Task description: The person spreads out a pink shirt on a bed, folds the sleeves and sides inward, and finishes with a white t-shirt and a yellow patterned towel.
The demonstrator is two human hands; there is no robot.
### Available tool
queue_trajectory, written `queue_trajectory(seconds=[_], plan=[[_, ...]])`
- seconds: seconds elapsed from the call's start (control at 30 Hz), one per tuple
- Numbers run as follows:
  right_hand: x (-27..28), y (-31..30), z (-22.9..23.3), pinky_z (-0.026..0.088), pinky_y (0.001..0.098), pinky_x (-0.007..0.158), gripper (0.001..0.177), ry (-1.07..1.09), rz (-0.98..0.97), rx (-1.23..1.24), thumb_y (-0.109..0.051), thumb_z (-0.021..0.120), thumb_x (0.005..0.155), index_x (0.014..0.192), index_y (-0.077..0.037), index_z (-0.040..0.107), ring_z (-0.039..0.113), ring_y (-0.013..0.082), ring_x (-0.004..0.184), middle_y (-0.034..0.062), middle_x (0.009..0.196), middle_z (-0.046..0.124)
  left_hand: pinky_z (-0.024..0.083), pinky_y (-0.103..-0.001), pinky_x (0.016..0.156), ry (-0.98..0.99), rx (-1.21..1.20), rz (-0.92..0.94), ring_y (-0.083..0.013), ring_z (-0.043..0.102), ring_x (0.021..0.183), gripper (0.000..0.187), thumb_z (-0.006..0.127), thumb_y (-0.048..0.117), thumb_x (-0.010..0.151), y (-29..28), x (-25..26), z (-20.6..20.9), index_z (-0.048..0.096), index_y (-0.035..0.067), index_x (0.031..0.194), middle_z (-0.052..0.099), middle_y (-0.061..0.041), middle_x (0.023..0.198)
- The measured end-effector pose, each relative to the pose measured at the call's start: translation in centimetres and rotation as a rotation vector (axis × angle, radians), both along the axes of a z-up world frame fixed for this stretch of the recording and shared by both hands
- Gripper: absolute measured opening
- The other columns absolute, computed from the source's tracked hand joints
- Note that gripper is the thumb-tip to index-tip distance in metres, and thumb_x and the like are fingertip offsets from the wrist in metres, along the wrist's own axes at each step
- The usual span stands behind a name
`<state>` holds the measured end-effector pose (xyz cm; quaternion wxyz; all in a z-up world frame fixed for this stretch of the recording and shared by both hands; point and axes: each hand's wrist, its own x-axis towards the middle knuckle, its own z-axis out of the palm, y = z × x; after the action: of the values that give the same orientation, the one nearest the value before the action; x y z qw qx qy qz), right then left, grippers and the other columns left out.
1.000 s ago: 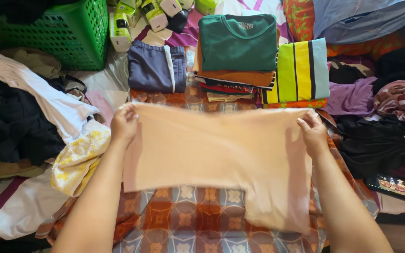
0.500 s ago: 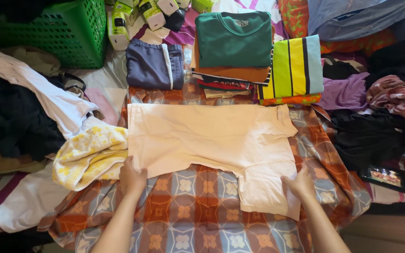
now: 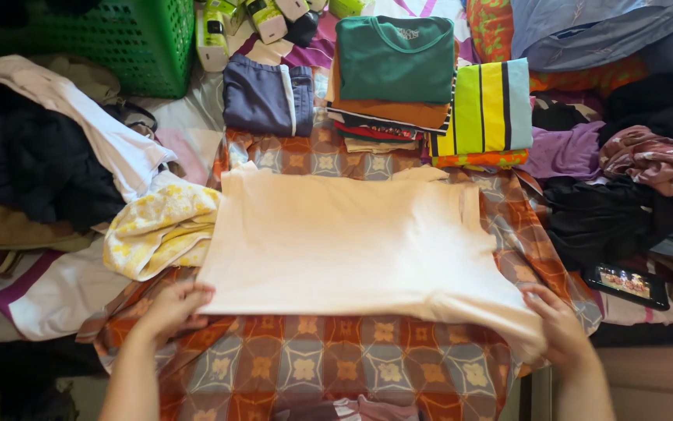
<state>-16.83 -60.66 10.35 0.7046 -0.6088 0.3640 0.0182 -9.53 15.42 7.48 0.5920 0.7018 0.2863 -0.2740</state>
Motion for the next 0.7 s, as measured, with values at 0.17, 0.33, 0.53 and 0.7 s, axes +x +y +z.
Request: queue_trajectory(seconds=[0.17,0.33,0.53,0.7], plan=[[-4.7,-5.3,-2.0,0.054,0.0346,0.065,0.019,0.035,0.193,0.199,-0.011,0.067,0.092,0.110,-0.003,0.068,0.068,0.0195,0.080,0.0088,0.094,0.070,0.067,-0.037,0.075,0.218,0.001,-0.216,-0.0152,0.064,0.083,0.034,0.080,0.024,0.084,1.0,-5.3,1.8,0.080,0.007,0.114,0.073,-0.003,0.098],[-1.1,-3.9,-2.4,0.055,0.0427,0.077,0.031,-0.015,0.187,0.245,-0.017,0.058,0.094,0.122,-0.007,0.066,0.068,0.0250,0.093,0.0095,0.102,0.071,0.061,-0.039,0.078,0.135,-0.061,-0.068,-0.0115,0.071,0.098,0.033,0.077,0.028,0.085,1.0,-2.7,1.0,0.078,0.009,0.112,0.078,-0.004,0.113],[7.0,4.2,2.2,0.049,0.0456,0.102,0.043,-0.293,-0.004,0.377,-0.029,0.044,0.104,0.145,-0.015,0.045,0.063,0.0248,0.123,0.0054,0.137,0.063,0.055,-0.034,0.071,-0.126,-0.570,0.361,-0.0154,0.069,0.095,0.035,0.067,0.043,0.091,0.3,4.8,-4.3,0.070,0.021,0.117,0.072,0.000,0.118],[8.4,5.3,-0.1,0.050,0.0478,0.097,0.059,-0.103,0.007,-0.106,-0.015,0.063,0.095,0.149,-0.009,0.039,0.063,0.0362,0.114,0.0220,0.131,0.064,0.052,-0.040,0.090,-0.326,0.446,0.190,-0.0287,0.066,0.109,0.061,0.080,0.038,0.082,-3.2,4.7,-8.3,0.063,0.010,0.133,0.064,-0.014,0.130]])
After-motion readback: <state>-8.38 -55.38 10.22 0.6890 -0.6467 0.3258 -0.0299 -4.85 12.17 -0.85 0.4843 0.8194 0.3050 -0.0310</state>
